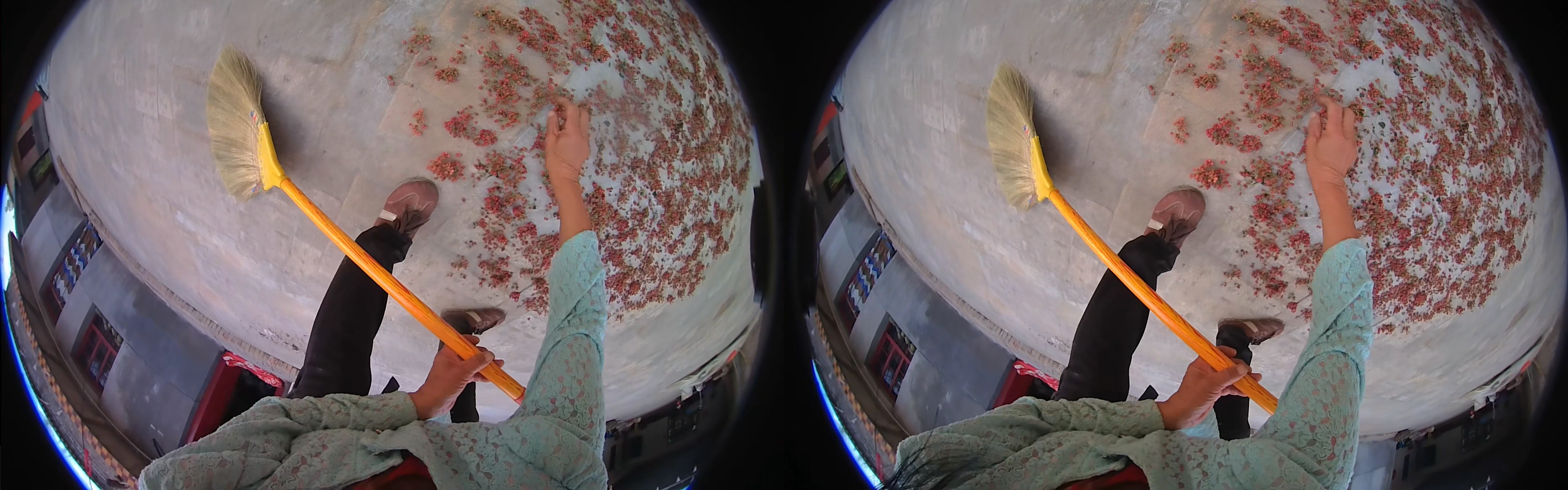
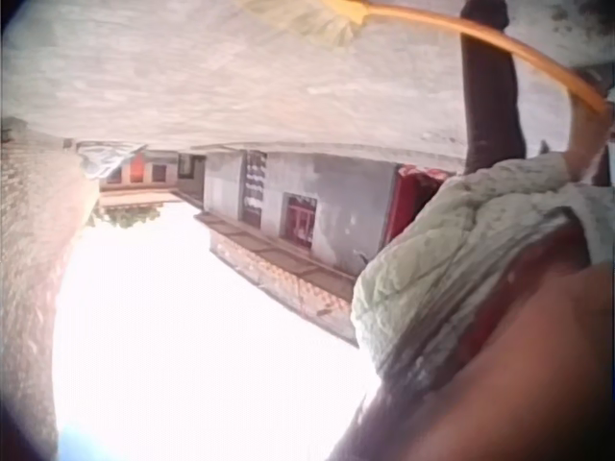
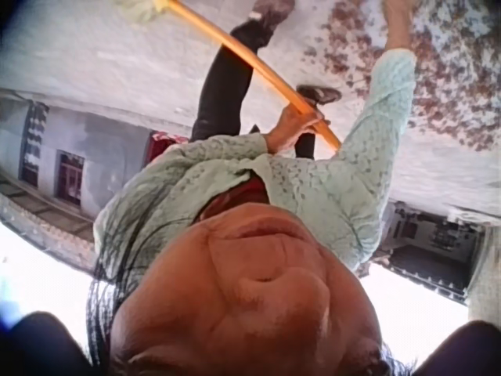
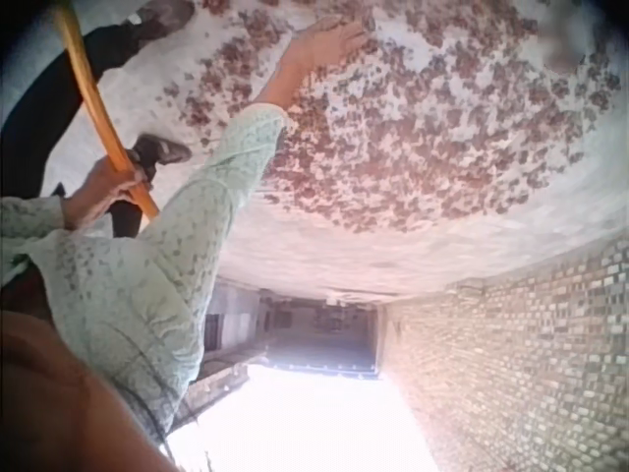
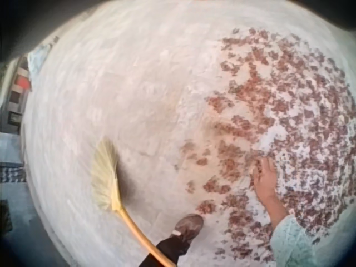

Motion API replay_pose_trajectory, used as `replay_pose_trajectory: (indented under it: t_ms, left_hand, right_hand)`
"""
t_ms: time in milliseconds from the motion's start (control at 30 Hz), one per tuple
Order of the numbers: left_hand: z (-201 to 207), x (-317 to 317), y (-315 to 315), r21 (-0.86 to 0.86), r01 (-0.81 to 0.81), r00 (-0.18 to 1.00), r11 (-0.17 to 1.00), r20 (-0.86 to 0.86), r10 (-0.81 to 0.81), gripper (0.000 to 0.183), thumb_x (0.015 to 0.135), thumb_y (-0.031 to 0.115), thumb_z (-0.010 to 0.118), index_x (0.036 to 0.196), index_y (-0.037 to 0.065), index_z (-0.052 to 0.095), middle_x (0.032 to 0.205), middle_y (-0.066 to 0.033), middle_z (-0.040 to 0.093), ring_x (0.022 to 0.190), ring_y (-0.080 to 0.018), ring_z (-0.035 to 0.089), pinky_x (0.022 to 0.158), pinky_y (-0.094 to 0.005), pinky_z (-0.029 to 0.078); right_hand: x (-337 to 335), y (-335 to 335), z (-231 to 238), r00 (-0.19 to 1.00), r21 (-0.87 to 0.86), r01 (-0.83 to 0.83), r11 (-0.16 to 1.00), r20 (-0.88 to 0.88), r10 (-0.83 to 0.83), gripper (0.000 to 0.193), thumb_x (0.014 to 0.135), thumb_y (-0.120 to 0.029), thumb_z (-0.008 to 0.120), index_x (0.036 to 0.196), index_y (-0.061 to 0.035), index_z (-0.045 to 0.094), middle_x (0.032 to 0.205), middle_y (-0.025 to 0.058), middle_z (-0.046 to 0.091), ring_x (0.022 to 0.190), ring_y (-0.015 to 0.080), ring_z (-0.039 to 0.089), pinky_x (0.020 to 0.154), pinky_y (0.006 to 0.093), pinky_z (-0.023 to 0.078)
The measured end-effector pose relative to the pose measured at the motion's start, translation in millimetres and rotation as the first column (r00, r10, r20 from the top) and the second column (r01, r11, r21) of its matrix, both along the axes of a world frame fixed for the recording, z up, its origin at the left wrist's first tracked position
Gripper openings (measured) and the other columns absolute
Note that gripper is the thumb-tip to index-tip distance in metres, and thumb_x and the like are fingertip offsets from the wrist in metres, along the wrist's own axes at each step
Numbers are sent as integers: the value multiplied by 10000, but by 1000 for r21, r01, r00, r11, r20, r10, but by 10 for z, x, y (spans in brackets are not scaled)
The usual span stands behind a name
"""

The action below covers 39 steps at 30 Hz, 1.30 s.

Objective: The person sweeps a concrete courtyard with a yellow broom, gathering debris and red flower petals into a pile. They briefly pause to touch the petals with their hand before resuming sweeping to consolidate the debris.

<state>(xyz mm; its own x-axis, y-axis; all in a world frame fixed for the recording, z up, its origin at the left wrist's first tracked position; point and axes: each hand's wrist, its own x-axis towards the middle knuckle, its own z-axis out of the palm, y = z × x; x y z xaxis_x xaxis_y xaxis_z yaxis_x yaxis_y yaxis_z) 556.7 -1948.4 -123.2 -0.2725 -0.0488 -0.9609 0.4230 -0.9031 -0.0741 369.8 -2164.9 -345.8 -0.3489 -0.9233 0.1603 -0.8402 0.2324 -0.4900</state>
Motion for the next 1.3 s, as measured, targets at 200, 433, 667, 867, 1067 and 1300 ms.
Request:
replay_pose_trajectory:
  t_ms: [200, 433, 667, 867, 1067, 1300]
  left_hand:
    - [1, 51, -22, 2, -12, 998, 1000, -54, 12, 358, 799, 119, 543, 1031, 26, 286, 879, -103, 522, 930, -246, 550, 735, -313, 491]
    - [-19, 67, -33, 23, -8, 1000, 1000, -29, 9, 365, 788, 118, 559, 1034, 36, 302, 882, -93, 523, 925, -237, 552, 720, -317, 487]
    - [-88, 60, 61, 7, -7, 1000, 1000, -3, 7, 378, 775, 123, 579, 1031, 38, 315, 875, -86, 523, 902, -241, 563, 718, -309, 491]
    - [-144, 76, 114, -3, 21, 1000, 1000, 19, -21, 369, 777, 126, 579, 1022, 40, 317, 868, -79, 521, 890, -240, 569, 711, -305, 493]
    - [-164, 78, 160, -14, 33, 999, 999, 33, -32, 372, 780, 121, 573, 1026, 33, 309, 863, -81, 517, 891, -246, 568, 708, -312, 493]
    - [-176, 97, 151, -4, 14, 999, 1000, 36, -14, 403, 774, 102, 573, 1053, 11, 297, 862, -94, 504, 867, -225, 565, 701, -305, 491]
  right_hand:
    - [466, -329, -291, 946, 217, -276, 936, -112, 304, 256, 720, -162, 564, 966, -177, 496, 865, 66, 508, 714, 275, 541, 612, 382, 450]
    - [774, 79, -55, 952, -45, -135, 990, 269, 142, 229, 721, -144, 558, 944, -155, 507, 917, 63, 503, 713, 238, 551, 579, 343, 446]
    - [1306, 660, -472, 862, 68, -506, 860, 59, 503, 243, 692, -184, 591, 915, -136, 509, 813, 66, 453, 715, 216, 528, 578, 331, 457]
    - [1249, 873, -472, 890, 171, -339, 925, 377, 256, 177, 691, -199, 610, 795, -96, 510, 752, 42, 477, 704, 204, 541, 539, 341, 456]
    - [1117, 1169, -467, 731, 341, -328, 881, 682, 8, 237, 699, -181, 621, 871, -98, 479, 849, 50, 486, 739, 235, 553, 558, 348, 457]
    - [1460, 934, -441, 922, 166, -328, 930, 270, 277, 422, 664, -189, 636, 1029, -132, 432, 923, 93, 459, 742, 285, 547, 591, 366, 459]
